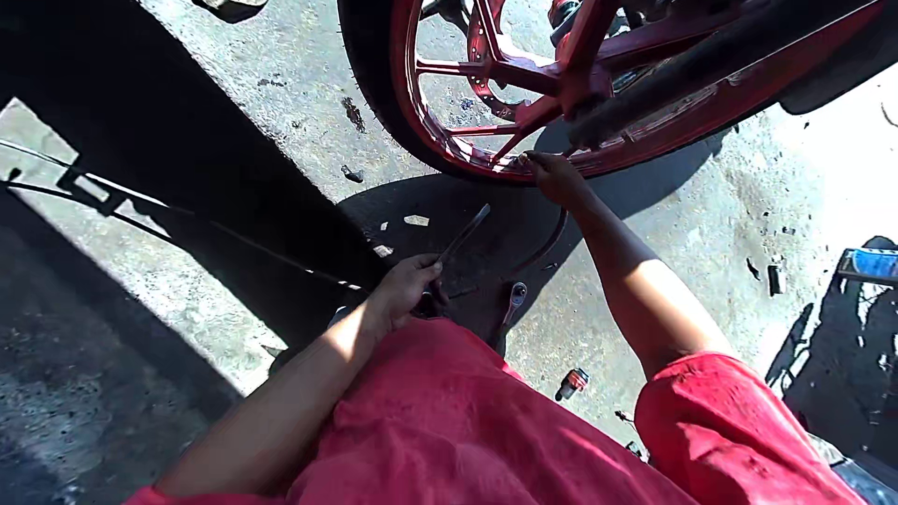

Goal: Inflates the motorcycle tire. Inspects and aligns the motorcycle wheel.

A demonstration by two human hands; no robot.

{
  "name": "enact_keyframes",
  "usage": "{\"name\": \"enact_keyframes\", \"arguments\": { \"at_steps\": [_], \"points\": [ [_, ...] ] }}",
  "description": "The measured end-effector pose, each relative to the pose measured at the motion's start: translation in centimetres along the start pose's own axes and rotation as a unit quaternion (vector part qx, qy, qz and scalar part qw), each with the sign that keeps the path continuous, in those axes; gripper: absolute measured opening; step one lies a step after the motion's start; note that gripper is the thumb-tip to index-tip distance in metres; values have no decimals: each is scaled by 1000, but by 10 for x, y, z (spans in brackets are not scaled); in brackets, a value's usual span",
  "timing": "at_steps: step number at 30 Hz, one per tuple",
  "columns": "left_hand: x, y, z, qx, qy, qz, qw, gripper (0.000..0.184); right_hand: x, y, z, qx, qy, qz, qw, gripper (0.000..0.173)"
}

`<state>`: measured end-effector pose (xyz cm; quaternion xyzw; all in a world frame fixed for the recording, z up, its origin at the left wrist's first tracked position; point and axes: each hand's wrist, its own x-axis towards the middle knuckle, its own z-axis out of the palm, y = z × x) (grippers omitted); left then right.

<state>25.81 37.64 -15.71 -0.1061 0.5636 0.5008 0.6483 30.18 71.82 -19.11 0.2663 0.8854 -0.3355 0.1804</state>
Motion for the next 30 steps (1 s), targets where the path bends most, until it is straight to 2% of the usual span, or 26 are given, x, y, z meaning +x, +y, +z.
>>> {"name": "enact_keyframes", "arguments": {
  "at_steps": [4,9,14,19,24,30],
  "points": [
    [51,20,54,-51,-32,6,998,32,-3,1,-5,56,-5,55,997,44],
    [70,31,90,-145,-10,11,989,32,-3,0,-5,102,-14,105,989,44],
    [79,29,99,-190,19,-13,982,29,2,-10,-5,84,-24,116,989,42],
    [83,21,101,-166,11,5,986,30,7,-15,-3,72,-25,140,987,43],
    [88,26,102,-184,7,6,983,30,13,-9,-3,107,-38,186,976,42],
    [89,29,104,-191,5,-3,982,30,15,-5,-6,151,-57,196,967,41]
  ]
}}
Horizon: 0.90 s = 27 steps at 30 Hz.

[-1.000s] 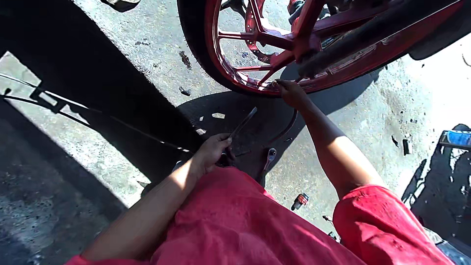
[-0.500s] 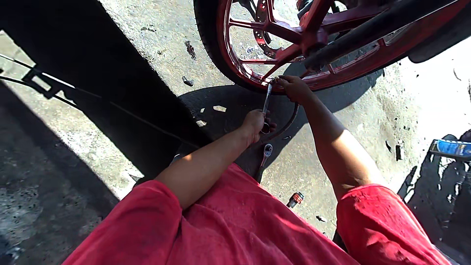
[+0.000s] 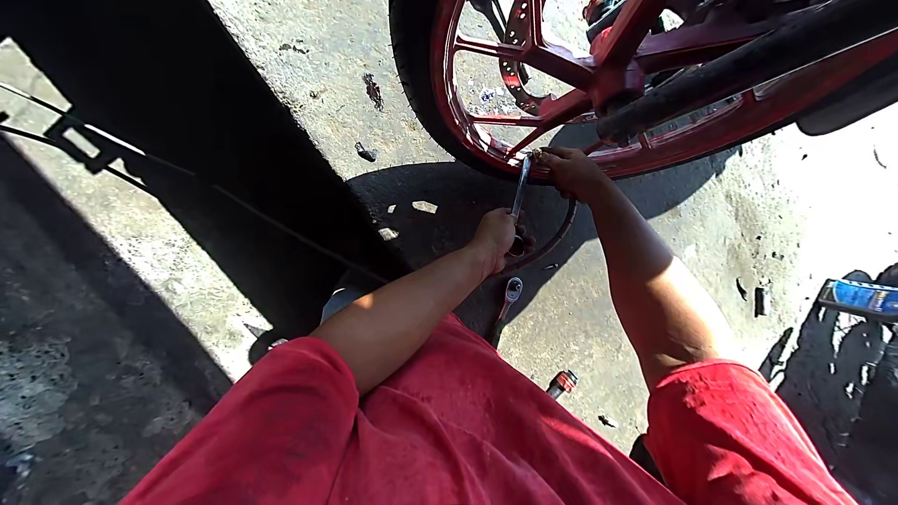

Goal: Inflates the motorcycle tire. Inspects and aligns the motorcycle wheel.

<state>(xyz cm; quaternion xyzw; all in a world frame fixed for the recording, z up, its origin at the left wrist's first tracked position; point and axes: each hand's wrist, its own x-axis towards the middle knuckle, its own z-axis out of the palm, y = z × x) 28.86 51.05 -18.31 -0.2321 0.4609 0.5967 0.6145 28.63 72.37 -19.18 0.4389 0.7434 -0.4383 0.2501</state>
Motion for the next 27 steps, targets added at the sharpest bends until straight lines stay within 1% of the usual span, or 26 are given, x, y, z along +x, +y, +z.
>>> {"name": "enact_keyframes", "arguments": {
  "at_steps": [7,14,19,24,27],
  "points": [
    [1,0,-1,3,-4,-8,1000,31,1,5,-3,53,-26,3,998,40],
    [4,-2,1,-5,8,-17,1000,30,0,7,-3,76,-34,2,997,39],
    [8,-4,1,-14,0,-11,1000,28,-1,5,-3,60,-30,-16,998,41],
    [7,-2,3,-28,6,-18,999,28,1,2,-2,56,-22,-3,998,40],
    [7,-2,3,-36,5,-19,999,27,0,-2,-4,65,-35,12,997,40]
  ]
}}
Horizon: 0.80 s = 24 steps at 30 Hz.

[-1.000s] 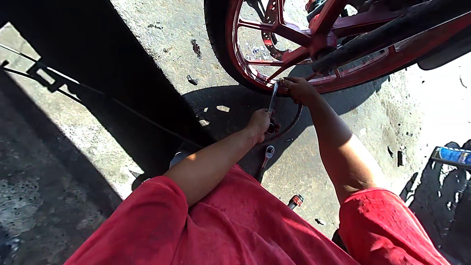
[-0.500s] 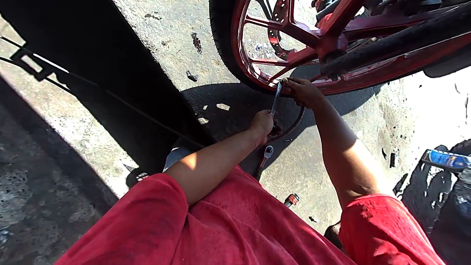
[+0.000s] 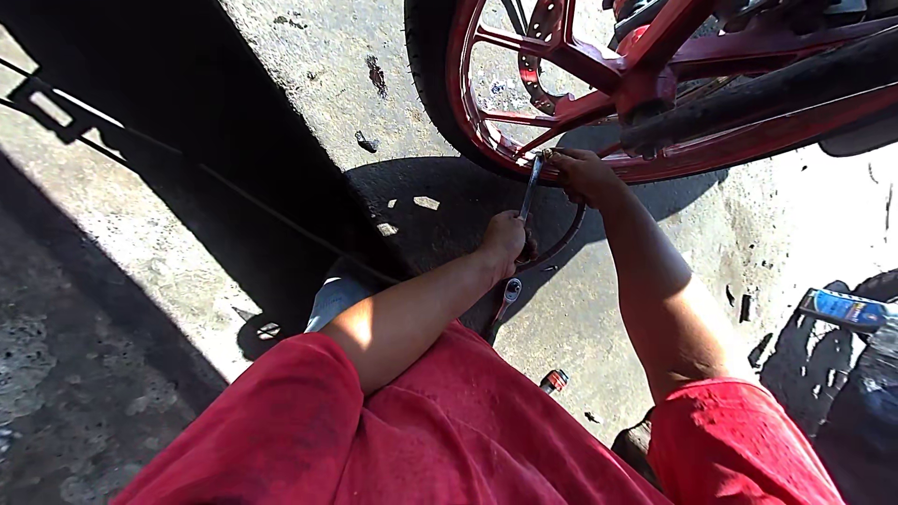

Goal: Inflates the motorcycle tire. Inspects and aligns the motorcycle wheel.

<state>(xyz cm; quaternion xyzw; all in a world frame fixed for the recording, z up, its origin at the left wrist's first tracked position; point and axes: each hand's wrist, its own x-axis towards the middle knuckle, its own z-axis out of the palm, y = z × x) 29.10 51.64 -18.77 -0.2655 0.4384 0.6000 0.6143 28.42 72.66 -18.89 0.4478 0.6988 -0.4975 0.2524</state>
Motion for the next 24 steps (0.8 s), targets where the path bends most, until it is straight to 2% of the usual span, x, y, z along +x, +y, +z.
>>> {"name": "enact_keyframes", "arguments": {
  "at_steps": [5,9,12,15,17,24],
  "points": [
    [-1,0,1,-7,1,-4,1000,28,-1,-8,0,26,-8,42,999,36],
    [-1,2,1,-18,-5,-8,1000,28,-3,-15,1,-16,14,44,999,36],
    [0,3,1,-26,-6,-10,1000,27,-9,-20,9,-157,68,-13,985,38],
    [2,2,0,-31,-5,-9,999,25,-13,-25,14,-304,75,-80,946,42],
    [2,1,0,-32,-2,-6,999,25,-14,-24,20,-370,86,-88,921,43],
    [2,3,-5,-24,-13,-2,1000,28,-16,-28,28,-453,100,-85,882,40]
  ]
}}
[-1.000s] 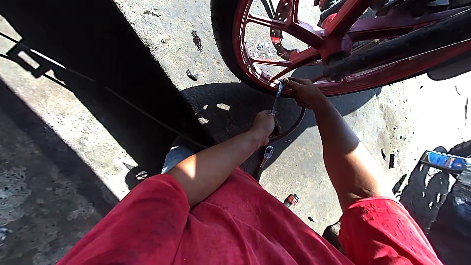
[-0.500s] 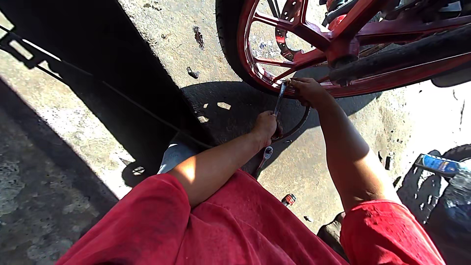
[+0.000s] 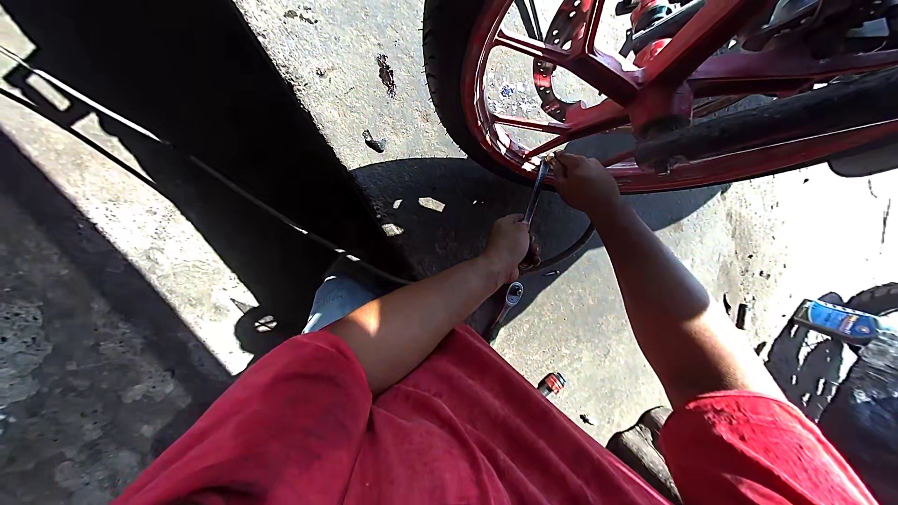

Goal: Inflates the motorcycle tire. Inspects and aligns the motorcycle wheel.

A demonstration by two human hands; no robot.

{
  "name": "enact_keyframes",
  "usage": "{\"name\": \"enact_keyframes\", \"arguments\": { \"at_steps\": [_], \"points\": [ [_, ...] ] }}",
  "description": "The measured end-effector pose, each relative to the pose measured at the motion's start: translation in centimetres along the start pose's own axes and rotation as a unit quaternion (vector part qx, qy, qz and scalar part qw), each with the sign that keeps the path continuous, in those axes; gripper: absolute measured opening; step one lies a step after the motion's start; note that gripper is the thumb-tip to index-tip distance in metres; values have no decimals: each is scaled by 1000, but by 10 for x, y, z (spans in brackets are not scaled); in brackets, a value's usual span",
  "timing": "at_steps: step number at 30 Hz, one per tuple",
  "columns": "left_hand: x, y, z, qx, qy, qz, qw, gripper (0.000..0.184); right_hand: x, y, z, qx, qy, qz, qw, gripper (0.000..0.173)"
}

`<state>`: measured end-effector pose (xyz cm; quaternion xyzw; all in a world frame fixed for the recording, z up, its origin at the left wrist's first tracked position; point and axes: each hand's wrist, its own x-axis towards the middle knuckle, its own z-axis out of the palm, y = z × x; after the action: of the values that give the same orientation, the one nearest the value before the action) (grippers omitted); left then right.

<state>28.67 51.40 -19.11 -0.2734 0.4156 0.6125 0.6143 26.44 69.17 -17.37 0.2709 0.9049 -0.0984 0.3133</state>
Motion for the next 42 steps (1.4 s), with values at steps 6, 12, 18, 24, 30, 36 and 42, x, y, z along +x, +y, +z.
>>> {"name": "enact_keyframes", "arguments": {
  "at_steps": [6,12,18,24,30,36,42],
  "points": [
    [0,2,-2,9,7,-2,1000,27,-4,-14,0,-78,-10,30,996,38],
    [-1,4,0,12,13,-1,1000,26,-9,-25,0,-121,-15,44,992,41],
    [-1,3,1,17,17,1,1000,26,-10,-30,2,-124,-20,45,991,38],
    [-4,2,0,22,29,4,999,25,-11,-39,0,-130,-37,52,990,39],
    [-7,5,-5,31,16,17,999,27,15,-13,-15,-71,-94,-86,989,37],
    [-8,6,-8,39,24,21,999,25,3,-29,0,-74,-50,9,996,41],
    [-4,3,-8,41,19,21,999,25,4,-28,-4,-88,-59,4,994,39]
  ]
}}
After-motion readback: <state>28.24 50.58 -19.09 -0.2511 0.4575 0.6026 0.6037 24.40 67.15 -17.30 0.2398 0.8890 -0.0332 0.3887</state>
